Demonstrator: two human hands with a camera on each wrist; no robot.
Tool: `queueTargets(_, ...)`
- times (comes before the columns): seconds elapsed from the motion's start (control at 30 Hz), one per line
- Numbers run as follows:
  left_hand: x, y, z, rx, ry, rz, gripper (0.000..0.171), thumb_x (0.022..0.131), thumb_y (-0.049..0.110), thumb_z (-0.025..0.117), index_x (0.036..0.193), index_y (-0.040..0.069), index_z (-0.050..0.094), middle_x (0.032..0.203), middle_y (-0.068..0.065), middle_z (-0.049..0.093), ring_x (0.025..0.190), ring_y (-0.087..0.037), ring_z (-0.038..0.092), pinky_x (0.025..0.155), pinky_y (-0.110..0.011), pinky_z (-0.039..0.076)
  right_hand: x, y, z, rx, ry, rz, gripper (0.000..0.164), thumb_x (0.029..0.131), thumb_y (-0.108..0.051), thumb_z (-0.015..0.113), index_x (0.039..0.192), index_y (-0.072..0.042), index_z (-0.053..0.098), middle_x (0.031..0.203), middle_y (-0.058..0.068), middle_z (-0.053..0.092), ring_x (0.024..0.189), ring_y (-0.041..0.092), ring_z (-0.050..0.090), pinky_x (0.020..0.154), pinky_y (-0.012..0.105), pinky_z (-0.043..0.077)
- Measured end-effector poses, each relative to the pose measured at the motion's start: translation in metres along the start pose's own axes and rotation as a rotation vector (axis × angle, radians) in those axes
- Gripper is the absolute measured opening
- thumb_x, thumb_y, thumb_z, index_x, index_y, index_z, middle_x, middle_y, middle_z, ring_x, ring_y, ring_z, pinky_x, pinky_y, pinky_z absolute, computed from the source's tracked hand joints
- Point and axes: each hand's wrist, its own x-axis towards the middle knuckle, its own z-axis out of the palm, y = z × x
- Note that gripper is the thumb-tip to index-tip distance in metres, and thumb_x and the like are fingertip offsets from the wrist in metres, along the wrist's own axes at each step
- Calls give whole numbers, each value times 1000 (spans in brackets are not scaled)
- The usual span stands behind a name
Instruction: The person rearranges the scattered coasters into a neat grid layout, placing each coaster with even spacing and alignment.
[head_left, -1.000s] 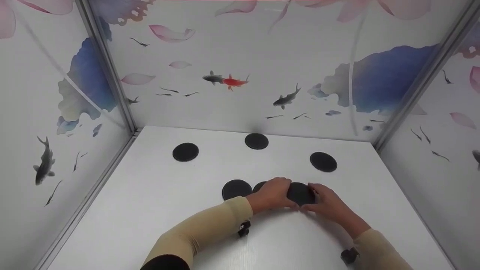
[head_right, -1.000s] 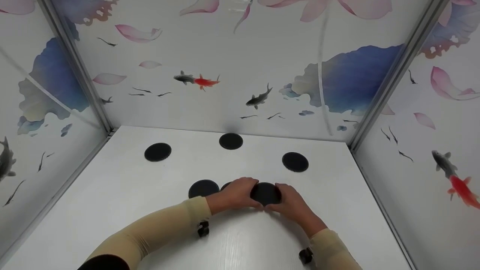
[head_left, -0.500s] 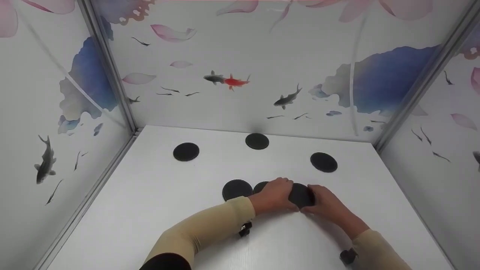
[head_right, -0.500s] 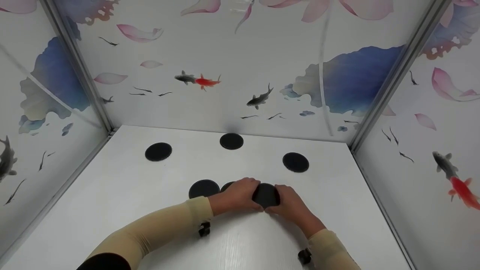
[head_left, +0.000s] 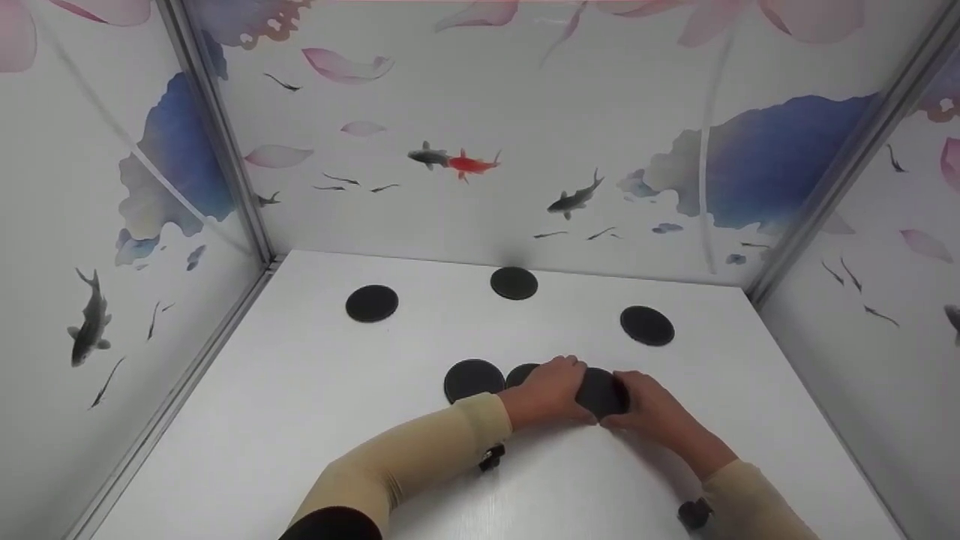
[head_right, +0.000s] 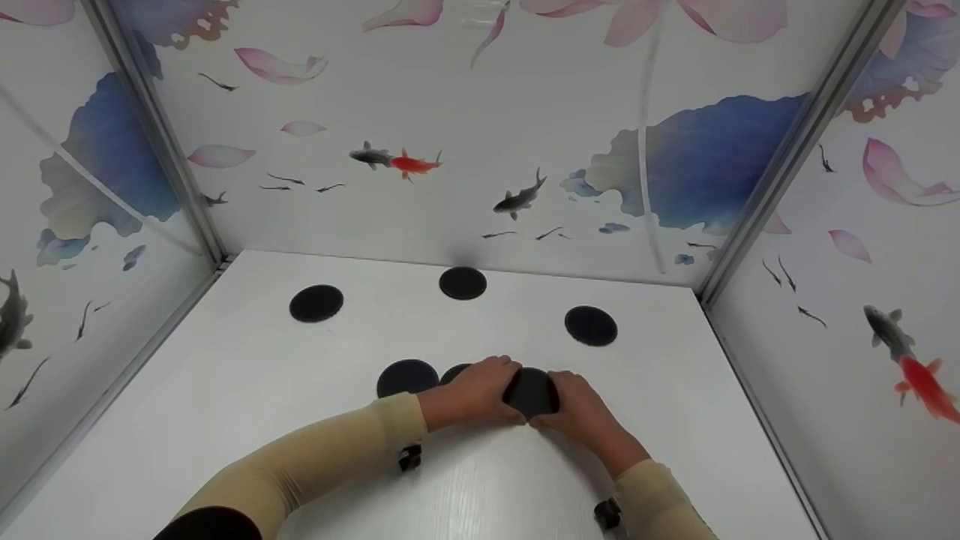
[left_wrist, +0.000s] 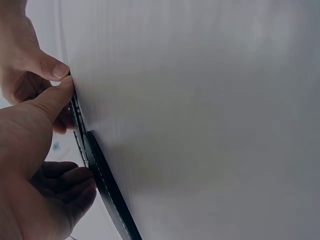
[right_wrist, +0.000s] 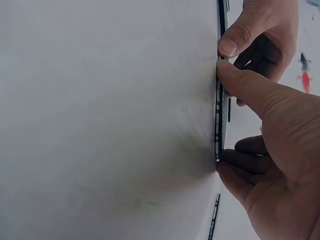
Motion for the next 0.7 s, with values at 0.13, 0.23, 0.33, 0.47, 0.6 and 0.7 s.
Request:
queueTargets(0.13, -2, 1, -2, -6, -1, -3, 78, 83, 62, 93, 138, 12, 68, 117, 2, 66, 108, -13, 63, 93, -29, 57, 1, 2, -1, -1, 2, 10, 79, 83, -20, 100, 149, 2, 62, 140, 19, 68, 133, 41, 63, 113, 62, 49)
queueTargets(0.23, -3, 1, -3, -10, -4, 1, 77, 84, 61, 92, 138, 12, 68, 117, 2, 66, 107, -13, 63, 92, -29, 58, 1, 4, 0, -17, 1, 8, 82, 83, -22, 101, 149, 4, 61, 140, 19, 68, 132, 40, 63, 113, 62, 50)
queueTargets(0.33, -4, 1, -2, -10, -4, 8, 77, 85, 61, 92, 138, 11, 68, 117, 1, 67, 108, -14, 64, 92, -29, 58, 1, 6, 1, -27, 3, 6, 83, 82, -23, 101, 148, 4, 61, 139, 18, 68, 131, 39, 63, 112, 61, 50)
queueTargets(0.47, -3, 1, -1, -4, -6, 6, 78, 84, 62, 92, 138, 11, 67, 116, 1, 66, 107, -14, 64, 92, -30, 58, 1, 6, 1, -32, 8, 2, 81, 81, -22, 102, 147, 3, 62, 137, 18, 69, 129, 39, 64, 112, 61, 51)
queueTargets(0.6, -2, 0, -1, 1, -10, 5, 77, 84, 62, 92, 136, 11, 67, 115, 2, 65, 106, -13, 63, 91, -29, 58, 2, 5, 0, -28, 12, 4, 79, 81, -22, 102, 146, 2, 63, 135, 16, 69, 127, 37, 65, 111, 61, 51)
queueTargets(0.7, -2, -1, -2, 7, -15, 7, 77, 84, 62, 92, 136, 11, 67, 115, 2, 65, 106, -13, 62, 91, -29, 58, 2, 4, -1, -27, 15, 2, 78, 80, -22, 102, 144, 2, 64, 132, 15, 70, 125, 36, 65, 110, 60, 52)
